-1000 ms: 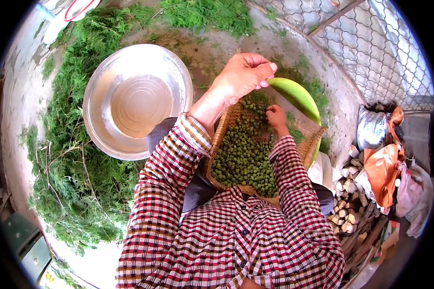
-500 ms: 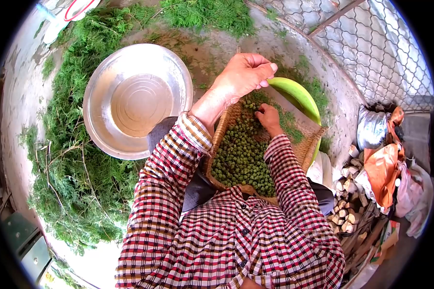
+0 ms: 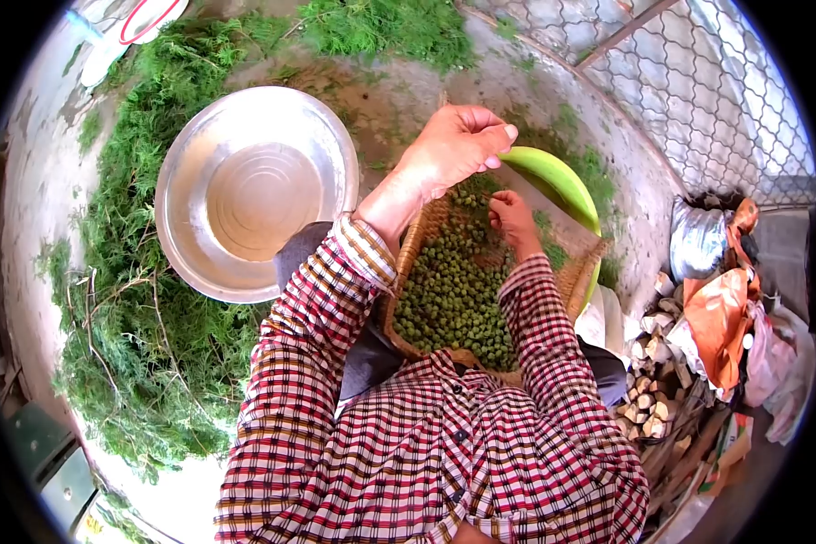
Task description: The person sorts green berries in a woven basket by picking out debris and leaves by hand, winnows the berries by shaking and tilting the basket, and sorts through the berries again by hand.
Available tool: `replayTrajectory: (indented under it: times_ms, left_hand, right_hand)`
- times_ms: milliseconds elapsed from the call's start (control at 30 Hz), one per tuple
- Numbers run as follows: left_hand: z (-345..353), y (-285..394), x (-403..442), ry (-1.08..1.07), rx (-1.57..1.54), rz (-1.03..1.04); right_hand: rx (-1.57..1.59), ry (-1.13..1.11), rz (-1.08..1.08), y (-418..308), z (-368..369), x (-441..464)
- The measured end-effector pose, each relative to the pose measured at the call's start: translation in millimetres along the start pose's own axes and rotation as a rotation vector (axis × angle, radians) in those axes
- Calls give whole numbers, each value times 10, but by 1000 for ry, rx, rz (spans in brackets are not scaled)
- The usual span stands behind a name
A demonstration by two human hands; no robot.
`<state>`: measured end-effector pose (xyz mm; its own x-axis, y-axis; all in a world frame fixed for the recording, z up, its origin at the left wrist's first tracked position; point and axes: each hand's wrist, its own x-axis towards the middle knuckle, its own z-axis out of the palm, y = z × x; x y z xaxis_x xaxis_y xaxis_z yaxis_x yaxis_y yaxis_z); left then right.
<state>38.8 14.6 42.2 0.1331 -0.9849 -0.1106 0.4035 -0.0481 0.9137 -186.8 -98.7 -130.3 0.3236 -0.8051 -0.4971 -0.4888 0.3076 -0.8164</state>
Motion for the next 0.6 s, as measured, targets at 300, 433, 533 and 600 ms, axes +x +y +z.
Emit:
replayTrajectory:
  times_ms: [300, 433, 533, 600]
  left_hand:
    - [-10, 20, -2, 1, -3, 1]
    - [-27, 23, -17, 5, 4, 9]
    - [-11, 15, -11, -4, 15, 22]
    - [2, 6, -8, 0, 2, 0]
  right_hand:
    - [152, -24, 77, 98, 86, 79]
    - [806, -228, 217, 152, -105, -205]
    - [540, -166, 140, 44, -12, -203]
    - [439, -139, 75, 12, 53, -114]
